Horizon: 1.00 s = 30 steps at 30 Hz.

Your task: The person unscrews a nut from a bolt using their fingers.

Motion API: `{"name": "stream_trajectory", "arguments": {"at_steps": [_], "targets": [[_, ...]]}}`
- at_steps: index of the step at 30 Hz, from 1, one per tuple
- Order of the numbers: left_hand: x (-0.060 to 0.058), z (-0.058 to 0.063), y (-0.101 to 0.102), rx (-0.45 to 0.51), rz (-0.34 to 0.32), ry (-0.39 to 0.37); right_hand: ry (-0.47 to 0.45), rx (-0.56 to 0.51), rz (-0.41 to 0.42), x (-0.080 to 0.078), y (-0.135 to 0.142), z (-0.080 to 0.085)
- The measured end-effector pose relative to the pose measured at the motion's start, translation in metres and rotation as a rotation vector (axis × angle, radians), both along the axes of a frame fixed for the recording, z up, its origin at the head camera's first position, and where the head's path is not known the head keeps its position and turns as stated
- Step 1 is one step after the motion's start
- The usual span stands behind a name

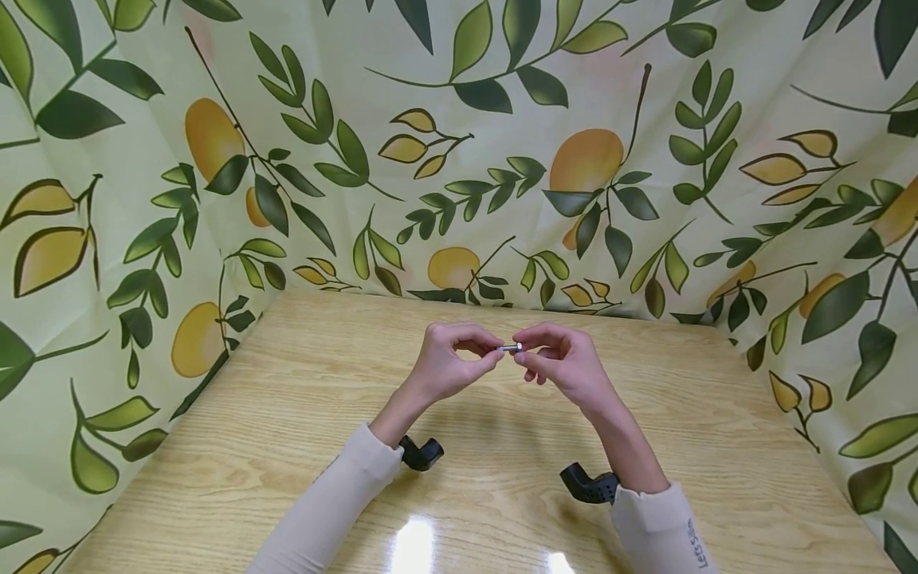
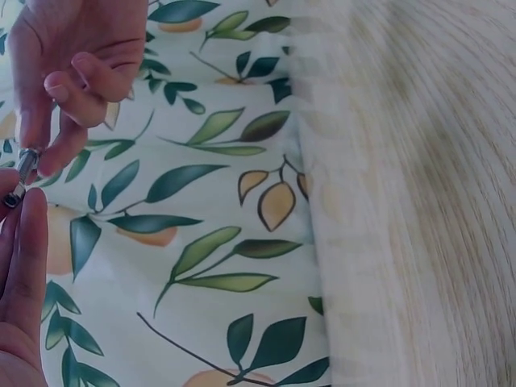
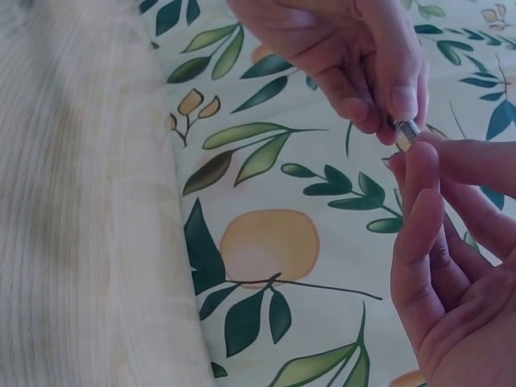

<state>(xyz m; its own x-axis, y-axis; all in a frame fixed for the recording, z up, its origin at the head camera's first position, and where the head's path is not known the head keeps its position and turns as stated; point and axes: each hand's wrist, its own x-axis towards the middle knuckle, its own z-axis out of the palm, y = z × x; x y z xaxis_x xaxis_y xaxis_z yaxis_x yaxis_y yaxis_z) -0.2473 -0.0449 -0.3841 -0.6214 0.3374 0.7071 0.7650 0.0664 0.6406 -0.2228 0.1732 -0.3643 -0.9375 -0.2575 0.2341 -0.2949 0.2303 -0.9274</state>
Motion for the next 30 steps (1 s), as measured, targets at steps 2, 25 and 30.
{"name": "stream_trajectory", "arguments": {"at_steps": [2, 25, 30], "targets": [[-0.0003, -0.0003, 0.0003, -0.002, -0.001, 0.0, 0.003, 0.002, -0.003, 0.0002, 0.0004, 0.0006], [-0.0015, -0.0021, 0.0013, -0.001, 0.0, -0.003, 0.012, 0.006, -0.006, -0.0005, 0.001, 0.0002], [-0.0011, -0.0016, 0.0011, 0.002, 0.006, 0.001, 0.005, 0.01, 0.009, -0.0015, 0.0016, -0.0017]]}}
